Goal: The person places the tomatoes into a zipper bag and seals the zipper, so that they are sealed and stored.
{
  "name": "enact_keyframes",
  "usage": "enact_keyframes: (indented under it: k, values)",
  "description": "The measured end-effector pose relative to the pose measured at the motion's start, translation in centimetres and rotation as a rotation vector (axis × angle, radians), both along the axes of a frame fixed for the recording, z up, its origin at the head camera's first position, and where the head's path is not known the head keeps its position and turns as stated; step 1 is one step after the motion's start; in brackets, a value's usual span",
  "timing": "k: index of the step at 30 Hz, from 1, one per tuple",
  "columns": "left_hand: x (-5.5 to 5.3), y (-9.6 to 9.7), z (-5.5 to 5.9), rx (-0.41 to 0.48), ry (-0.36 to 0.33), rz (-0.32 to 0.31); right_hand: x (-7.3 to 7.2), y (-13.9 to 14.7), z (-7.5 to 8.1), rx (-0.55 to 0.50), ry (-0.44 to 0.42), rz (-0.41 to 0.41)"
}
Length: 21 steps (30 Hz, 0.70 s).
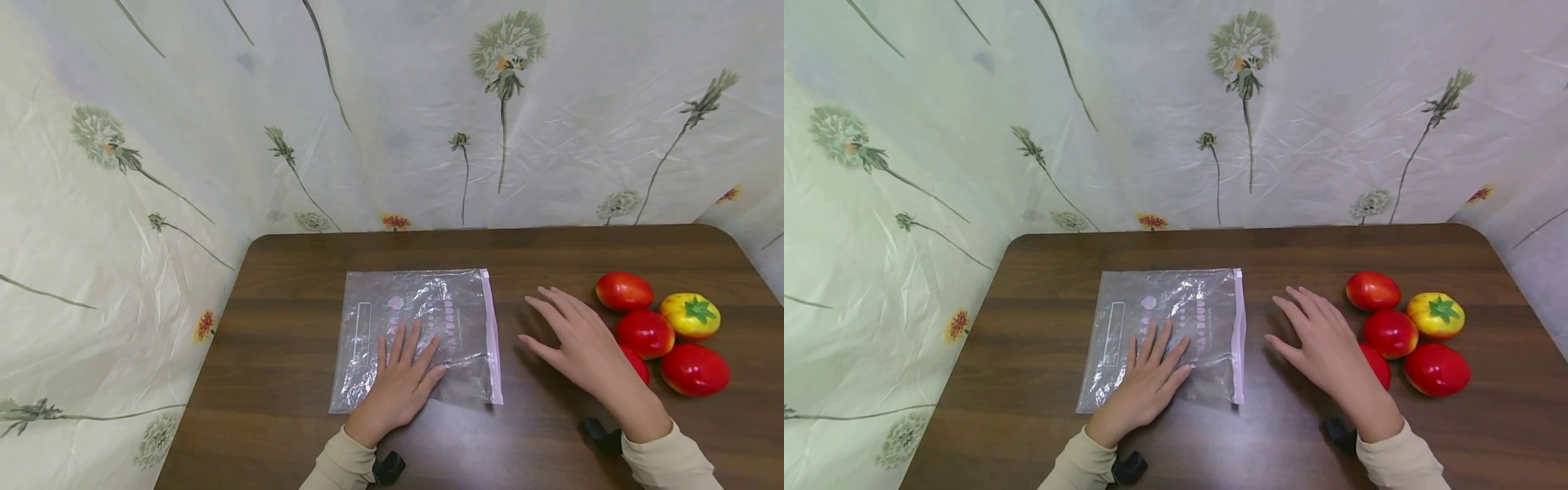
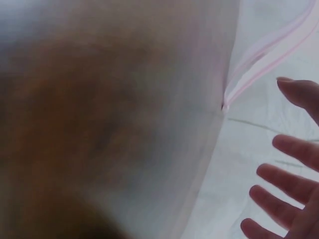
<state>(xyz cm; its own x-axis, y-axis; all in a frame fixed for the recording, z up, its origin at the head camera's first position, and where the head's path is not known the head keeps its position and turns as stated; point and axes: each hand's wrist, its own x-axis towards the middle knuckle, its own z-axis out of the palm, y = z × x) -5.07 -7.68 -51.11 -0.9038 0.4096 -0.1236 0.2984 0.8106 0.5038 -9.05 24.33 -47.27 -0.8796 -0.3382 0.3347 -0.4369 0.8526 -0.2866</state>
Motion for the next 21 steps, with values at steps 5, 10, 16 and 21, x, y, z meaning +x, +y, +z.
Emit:
enact_keyframes:
  k: [5,10,16,21]
  values:
    - [0.0,0.0,0.0,0.003,-0.009,0.003,-1.5,-0.5,0.0,-0.013,-0.014,0.042]
    - [0.0,0.0,0.1,0.01,-0.019,0.0,-3.1,-0.9,-0.2,-0.025,-0.089,0.091]
    - [0.0,-0.1,0.2,0.007,-0.017,-0.005,-5.0,-1.4,-0.6,-0.013,-0.24,0.099]
    - [0.0,-0.1,0.3,0.01,-0.017,-0.006,-6.4,-1.8,-1.0,-0.033,-0.29,0.126]
